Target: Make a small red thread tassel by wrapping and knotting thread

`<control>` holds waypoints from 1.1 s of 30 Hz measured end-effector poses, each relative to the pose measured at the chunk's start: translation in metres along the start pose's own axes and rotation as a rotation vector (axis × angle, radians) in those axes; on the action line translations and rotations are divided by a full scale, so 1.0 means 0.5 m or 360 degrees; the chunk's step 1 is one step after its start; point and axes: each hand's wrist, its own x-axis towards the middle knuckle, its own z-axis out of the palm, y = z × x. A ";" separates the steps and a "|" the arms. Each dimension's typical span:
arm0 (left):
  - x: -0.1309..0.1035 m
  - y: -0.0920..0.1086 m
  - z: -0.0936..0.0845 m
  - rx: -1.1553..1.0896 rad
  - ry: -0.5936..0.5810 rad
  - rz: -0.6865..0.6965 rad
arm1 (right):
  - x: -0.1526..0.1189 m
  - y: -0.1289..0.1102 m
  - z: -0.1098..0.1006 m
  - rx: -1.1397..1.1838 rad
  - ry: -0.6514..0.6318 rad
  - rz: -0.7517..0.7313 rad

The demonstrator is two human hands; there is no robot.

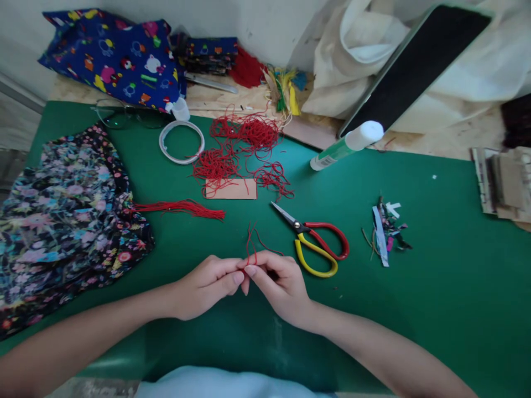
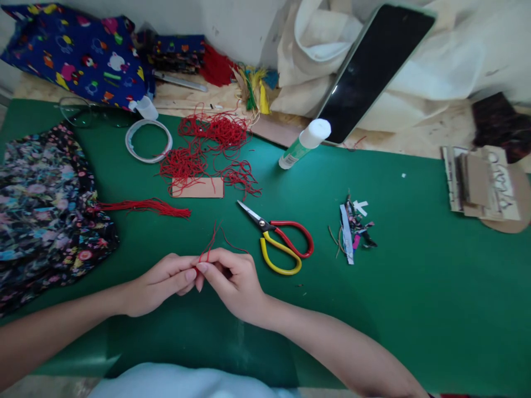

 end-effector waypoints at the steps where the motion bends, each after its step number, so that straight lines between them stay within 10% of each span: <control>1: 0.001 -0.001 -0.001 -0.0014 0.0001 -0.0009 | 0.000 0.000 -0.001 0.0007 -0.0022 0.0009; 15: 0.006 0.005 -0.010 0.0251 -0.0051 0.0192 | 0.011 0.000 -0.015 0.0901 -0.0421 0.0511; 33: 0.002 0.007 -0.003 0.0470 -0.0050 0.0302 | 0.000 -0.020 -0.018 -0.0010 -0.0376 -0.0180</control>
